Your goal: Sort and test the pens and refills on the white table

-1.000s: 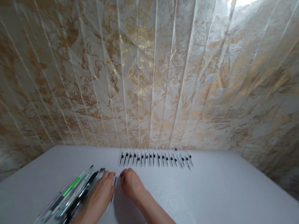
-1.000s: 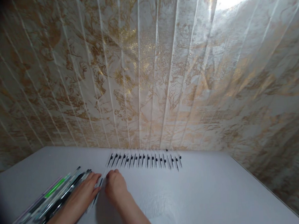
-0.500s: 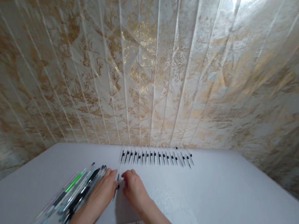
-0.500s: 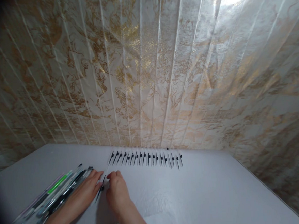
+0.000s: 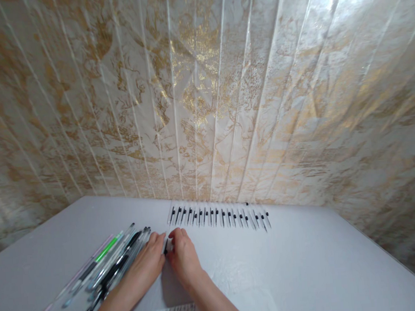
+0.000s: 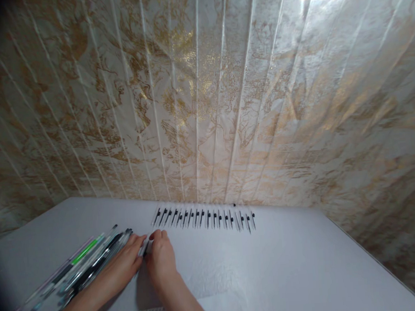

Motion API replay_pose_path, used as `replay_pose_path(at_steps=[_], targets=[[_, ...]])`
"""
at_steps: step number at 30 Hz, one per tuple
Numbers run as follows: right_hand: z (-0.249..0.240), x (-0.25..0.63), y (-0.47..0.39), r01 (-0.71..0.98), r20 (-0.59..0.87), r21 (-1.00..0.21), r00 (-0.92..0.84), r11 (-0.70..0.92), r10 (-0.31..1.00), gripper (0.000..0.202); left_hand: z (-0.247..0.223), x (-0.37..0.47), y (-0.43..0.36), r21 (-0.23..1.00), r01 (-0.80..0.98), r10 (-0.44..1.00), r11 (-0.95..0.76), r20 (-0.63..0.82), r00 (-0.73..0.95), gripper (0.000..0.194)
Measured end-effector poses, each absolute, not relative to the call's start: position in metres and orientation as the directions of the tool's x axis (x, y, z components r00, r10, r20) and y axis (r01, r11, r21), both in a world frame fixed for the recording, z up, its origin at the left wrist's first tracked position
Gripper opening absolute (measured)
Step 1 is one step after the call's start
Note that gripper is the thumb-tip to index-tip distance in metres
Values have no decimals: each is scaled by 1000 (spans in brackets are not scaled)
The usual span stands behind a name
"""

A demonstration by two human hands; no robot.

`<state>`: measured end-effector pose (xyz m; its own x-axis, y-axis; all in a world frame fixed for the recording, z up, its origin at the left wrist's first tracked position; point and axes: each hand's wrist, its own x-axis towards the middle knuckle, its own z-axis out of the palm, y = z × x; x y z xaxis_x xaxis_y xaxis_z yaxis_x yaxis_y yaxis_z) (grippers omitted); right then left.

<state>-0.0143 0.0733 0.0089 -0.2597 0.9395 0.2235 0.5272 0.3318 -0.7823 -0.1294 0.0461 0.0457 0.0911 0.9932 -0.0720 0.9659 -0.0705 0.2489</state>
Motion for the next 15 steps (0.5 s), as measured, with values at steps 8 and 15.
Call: replay_pose_path(at_steps=[8,15], targets=[[12,-12,73,493,237,-808,-226,321,945,44,31,-135,56,306,947,994,-95,-20,106,42],[13,-12,76,485,225,-822,-203,298,953,38,27,-134,57,312,946,996,-83,22,81,39]])
